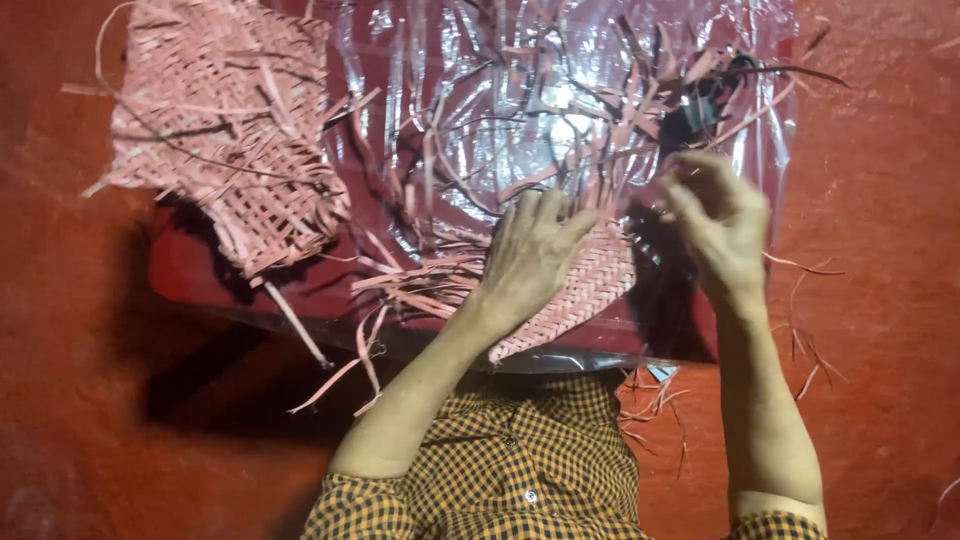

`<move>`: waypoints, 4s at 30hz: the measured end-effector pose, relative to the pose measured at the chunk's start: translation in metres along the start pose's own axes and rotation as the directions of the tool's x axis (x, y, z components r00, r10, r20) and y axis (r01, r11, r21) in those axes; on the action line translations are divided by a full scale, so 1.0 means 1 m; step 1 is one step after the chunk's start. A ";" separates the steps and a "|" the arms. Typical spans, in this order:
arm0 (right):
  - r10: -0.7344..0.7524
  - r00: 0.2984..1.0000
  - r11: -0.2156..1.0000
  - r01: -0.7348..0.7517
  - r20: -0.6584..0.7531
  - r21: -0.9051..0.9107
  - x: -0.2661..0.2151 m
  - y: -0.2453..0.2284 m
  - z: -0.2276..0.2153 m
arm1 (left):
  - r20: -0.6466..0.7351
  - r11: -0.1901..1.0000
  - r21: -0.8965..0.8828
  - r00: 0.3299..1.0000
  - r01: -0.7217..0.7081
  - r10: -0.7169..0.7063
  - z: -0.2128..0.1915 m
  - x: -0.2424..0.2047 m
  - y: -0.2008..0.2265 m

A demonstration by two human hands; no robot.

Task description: A person is manually weaving thin pink plastic strips together to form a larger mat on a red surface.

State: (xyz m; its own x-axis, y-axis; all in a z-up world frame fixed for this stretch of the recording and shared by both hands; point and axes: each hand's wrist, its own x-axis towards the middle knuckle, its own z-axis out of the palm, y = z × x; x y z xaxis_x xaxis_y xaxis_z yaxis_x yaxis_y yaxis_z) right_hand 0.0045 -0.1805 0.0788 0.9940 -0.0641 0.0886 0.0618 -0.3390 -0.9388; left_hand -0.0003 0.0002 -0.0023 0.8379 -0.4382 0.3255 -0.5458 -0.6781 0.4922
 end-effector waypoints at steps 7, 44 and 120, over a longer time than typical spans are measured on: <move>0.144 0.984 0.988 -0.137 0.108 -0.074 0.000 0.013 0.008 | 0.089 1.000 0.009 0.996 -0.005 0.004 -0.006 0.003 0.005; -0.126 0.950 0.888 0.236 0.285 -0.395 -0.021 0.047 0.004 | 0.125 0.980 -0.137 0.984 0.142 -0.126 -0.004 0.009 0.006; -0.034 0.999 0.976 0.024 -0.041 -0.216 -0.006 0.033 0.009 | -0.027 0.982 0.018 0.982 -0.187 0.187 0.012 0.005 0.016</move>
State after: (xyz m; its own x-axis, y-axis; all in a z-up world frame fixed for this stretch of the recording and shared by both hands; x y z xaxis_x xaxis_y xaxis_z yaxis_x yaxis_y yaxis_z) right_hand 0.0018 -0.1833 0.0440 0.9867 -0.0914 0.1341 0.0649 -0.5351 -0.8423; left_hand -0.0045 -0.0198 -0.0021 0.7203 -0.5414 0.4337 -0.6927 -0.5944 0.4084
